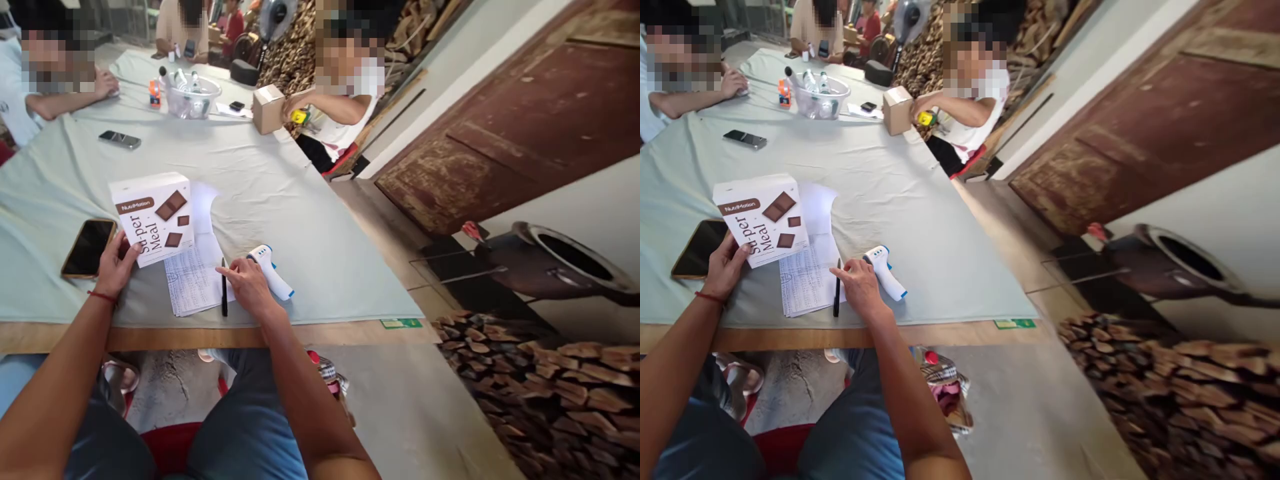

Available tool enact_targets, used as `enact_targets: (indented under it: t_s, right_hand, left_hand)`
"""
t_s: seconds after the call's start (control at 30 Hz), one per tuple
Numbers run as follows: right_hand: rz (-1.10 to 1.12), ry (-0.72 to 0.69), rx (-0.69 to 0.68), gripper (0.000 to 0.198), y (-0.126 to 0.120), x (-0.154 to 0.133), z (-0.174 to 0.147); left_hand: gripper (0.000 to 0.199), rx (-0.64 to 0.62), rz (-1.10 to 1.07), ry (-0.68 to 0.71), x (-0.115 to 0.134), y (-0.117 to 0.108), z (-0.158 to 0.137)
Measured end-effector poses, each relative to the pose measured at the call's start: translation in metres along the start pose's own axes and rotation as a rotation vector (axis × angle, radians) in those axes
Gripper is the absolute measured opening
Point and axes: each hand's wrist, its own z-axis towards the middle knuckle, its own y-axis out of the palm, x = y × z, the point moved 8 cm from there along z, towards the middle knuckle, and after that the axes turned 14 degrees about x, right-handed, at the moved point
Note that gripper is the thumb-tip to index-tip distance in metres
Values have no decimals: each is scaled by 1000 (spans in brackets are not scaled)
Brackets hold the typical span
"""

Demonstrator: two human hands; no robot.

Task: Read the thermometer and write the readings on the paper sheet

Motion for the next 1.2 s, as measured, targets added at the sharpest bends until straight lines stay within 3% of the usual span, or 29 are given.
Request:
enact_targets:
  t_s: [0.13,0.23,0.4,0.5,0.57,1.2]
  right_hand:
    - [8,-61,-24,31,12,2,-5]
    - [109,-40,81,20,7,9,-10]
    - [621,311,352,16,-2,16,-18]
    - [912,518,285,19,12,10,-21]
    - [990,595,199,20,20,4,-23]
    - [823,584,90,14,25,-5,-23]
  left_hand:
    - [68,25,-55,-18,-14,1,-2]
    - [70,27,-66,-17,-23,1,-3]
    - [74,32,-47,-16,-28,1,-4]
    - [73,23,-46,-13,-26,2,-4]
    - [72,25,-62,-12,-25,2,-5]
    - [76,37,-84,-28,-24,3,-6]
